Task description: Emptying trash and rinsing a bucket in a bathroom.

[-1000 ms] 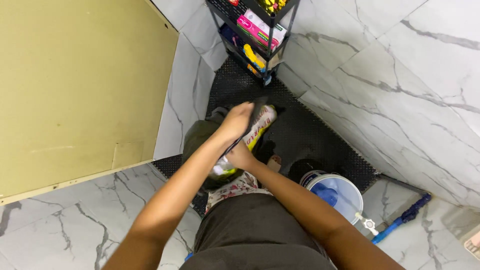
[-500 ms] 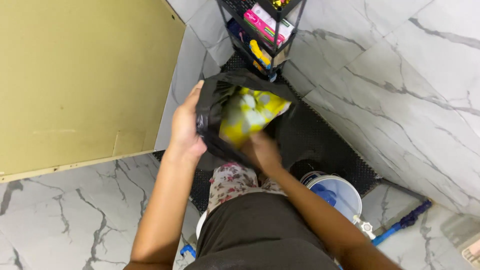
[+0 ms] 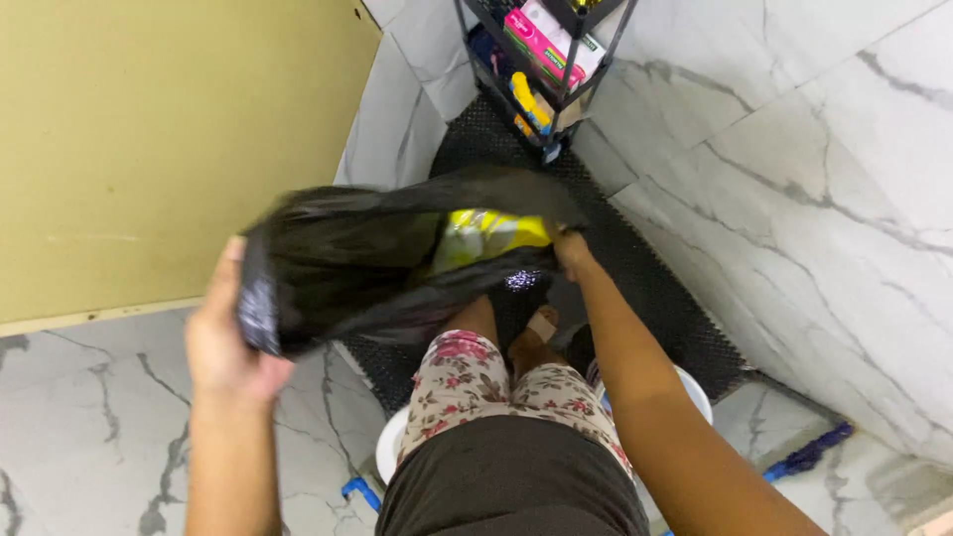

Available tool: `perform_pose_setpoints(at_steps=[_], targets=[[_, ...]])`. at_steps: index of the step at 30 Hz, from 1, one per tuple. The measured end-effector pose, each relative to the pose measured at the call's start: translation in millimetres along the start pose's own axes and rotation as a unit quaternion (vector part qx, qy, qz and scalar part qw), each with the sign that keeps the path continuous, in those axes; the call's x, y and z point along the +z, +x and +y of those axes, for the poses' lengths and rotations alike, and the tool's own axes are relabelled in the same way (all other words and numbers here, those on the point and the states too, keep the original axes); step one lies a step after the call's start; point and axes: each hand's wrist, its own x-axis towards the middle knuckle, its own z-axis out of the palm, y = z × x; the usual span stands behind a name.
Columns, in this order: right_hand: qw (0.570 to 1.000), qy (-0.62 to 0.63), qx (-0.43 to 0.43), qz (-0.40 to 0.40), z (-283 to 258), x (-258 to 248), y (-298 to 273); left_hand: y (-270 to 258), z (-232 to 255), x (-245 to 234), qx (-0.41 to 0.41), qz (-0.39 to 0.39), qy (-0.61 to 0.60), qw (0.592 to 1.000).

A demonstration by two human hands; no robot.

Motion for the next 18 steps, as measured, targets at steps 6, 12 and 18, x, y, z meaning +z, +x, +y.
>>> perform_pose_setpoints(at_steps=[6, 12, 18], targets=[[0.927, -0.204, -0.315, -0.003, 15.2, 56.8, -72.2, 78.2, 0.9, -156.2, 0.088, 0.074, 0.167, 0.979], [0.739, -0.269, -0.612, 0.083, 18.7, 70.0, -119.6, 196.0, -114.5, -296.7, 0.127, 0.133, 0.525, 0.831], [0.826, -0.252, -0.504, 0.020, -60.2, 151.0, -103.1, 289.9, -184.1, -321.3, 0.162, 0.160, 0.530, 0.817]])
